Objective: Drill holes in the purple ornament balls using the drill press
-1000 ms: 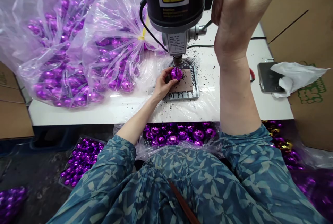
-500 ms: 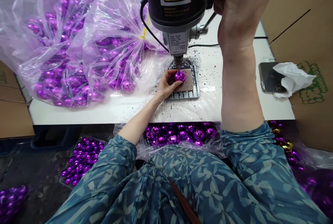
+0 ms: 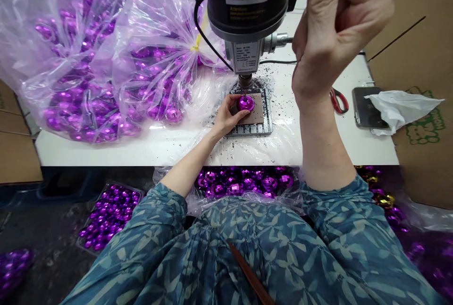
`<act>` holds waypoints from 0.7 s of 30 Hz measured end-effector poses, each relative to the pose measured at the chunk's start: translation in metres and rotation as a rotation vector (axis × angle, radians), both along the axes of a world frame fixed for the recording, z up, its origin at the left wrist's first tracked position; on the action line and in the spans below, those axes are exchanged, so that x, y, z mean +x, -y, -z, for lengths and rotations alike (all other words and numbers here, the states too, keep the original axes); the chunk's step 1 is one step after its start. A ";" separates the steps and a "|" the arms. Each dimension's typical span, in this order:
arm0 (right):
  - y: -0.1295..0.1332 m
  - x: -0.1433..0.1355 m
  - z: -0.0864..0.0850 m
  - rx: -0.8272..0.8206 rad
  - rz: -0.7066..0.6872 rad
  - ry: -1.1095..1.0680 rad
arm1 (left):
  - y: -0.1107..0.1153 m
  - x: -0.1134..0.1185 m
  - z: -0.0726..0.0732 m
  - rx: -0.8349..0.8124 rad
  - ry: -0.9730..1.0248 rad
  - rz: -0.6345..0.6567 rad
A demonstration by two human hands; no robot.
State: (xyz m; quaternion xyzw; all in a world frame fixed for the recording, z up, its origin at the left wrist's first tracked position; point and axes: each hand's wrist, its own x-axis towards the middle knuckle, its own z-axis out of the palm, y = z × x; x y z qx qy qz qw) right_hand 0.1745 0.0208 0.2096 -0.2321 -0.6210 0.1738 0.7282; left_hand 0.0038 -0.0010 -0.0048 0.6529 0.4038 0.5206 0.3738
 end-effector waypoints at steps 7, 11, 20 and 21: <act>0.019 -0.006 0.015 0.266 0.094 -0.253 | -0.001 -0.001 0.003 -0.007 0.012 0.030; 0.019 -0.004 0.027 0.282 0.069 -0.238 | 0.000 -0.001 0.002 -0.004 0.001 0.030; 0.007 -0.004 0.061 0.223 0.236 -0.154 | 0.003 0.000 -0.001 -0.011 -0.010 0.035; 0.006 -0.003 0.063 0.204 0.251 -0.139 | 0.002 0.000 -0.001 -0.015 -0.008 0.037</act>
